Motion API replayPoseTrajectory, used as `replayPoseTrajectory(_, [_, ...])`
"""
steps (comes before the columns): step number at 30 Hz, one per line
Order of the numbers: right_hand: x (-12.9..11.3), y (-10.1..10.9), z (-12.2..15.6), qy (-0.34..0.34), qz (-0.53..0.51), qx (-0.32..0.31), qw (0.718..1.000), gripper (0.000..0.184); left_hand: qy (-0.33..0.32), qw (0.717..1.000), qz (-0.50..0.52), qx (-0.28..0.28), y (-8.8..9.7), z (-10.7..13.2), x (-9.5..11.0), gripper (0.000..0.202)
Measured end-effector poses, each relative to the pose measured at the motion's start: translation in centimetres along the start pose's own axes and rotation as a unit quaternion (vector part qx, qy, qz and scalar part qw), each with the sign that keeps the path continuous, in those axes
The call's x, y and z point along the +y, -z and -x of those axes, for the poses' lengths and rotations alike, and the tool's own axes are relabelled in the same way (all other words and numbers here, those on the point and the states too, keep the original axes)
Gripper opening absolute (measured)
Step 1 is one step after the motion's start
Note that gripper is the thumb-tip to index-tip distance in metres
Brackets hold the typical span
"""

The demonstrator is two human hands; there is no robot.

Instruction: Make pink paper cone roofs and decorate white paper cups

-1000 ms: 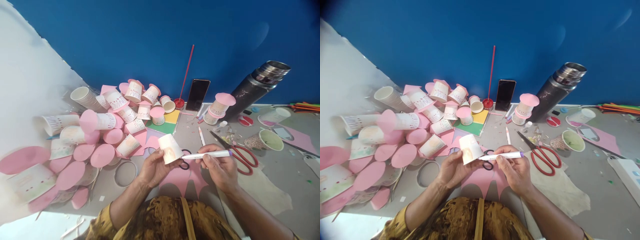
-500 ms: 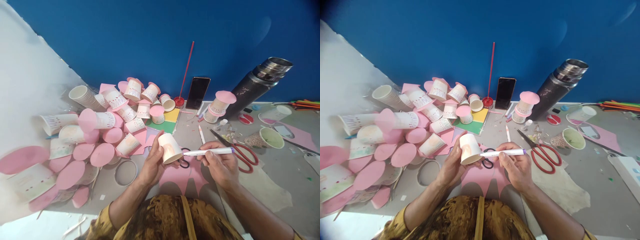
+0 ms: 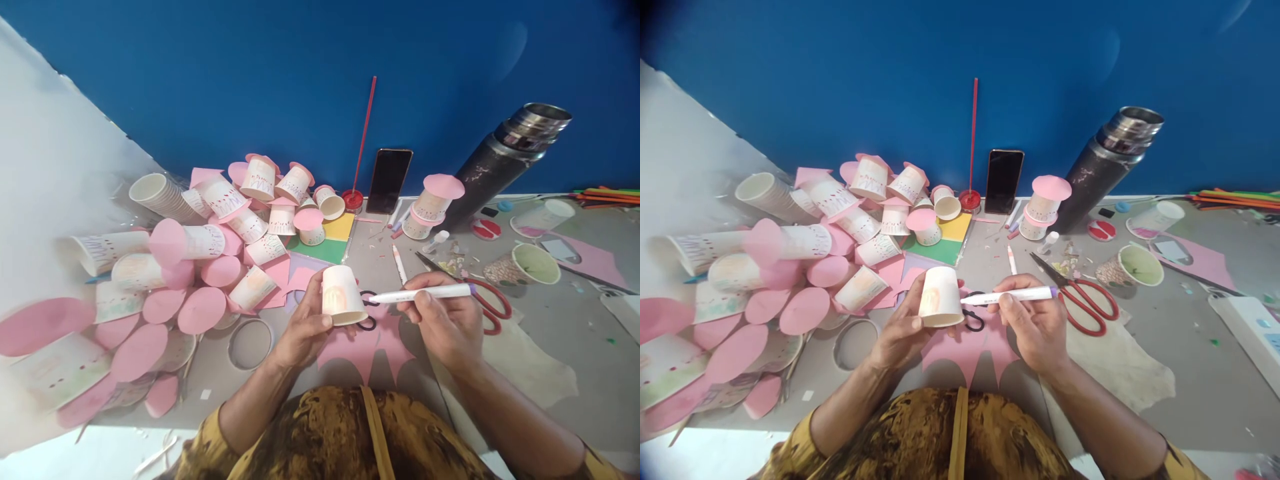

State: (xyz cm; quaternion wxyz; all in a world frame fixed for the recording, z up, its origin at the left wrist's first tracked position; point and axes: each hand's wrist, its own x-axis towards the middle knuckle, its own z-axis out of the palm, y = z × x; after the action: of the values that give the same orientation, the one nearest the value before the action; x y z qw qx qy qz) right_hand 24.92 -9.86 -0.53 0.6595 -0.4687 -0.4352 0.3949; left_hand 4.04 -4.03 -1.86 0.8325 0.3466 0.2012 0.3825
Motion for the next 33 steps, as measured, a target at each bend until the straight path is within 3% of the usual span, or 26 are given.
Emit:
replayPoseTrajectory(4, [-0.9, -0.4, 0.8, 0.037, 0.079, -0.025, 0.996, 0.012, 0.027, 0.999, -0.002, -0.023, -0.2, 0.1, 0.2, 0.089])
replayPoseTrajectory(10, [-1.8, -0.5, 0.9, 0.075, 0.119, -0.040, 0.989, 0.017, 0.026, 1.000, -0.012, -0.005, -0.2, 0.0, 0.1, 0.096])
replayPoseTrajectory(15, [-1.7, -0.4, 0.6, 0.111, 0.166, -0.075, 0.977, 0.010, 0.029, 0.999, -0.013, 0.000, -0.2, 0.0, -0.1, 0.097])
replayPoseTrajectory(20, [-1.6, -0.2, 0.7, 0.106, 0.173, -0.102, 0.974, 0.012, 0.027, 0.999, -0.011, 0.021, -0.3, 0.1, -0.1, 0.099])
replayPoseTrajectory(26, [-1.8, -0.5, 0.5, 0.077, 0.171, -0.054, 0.981, 0.023, 0.042, 0.999, 0.005, 0.025, -0.8, 0.2, 0.3, 0.097])
replayPoseTrajectory(33, [-1.8, -0.4, 0.5, 0.060, 0.152, -0.076, 0.984, 0.021, 0.049, 0.998, 0.041, 0.014, -0.7, 0.1, 0.0, 0.098])
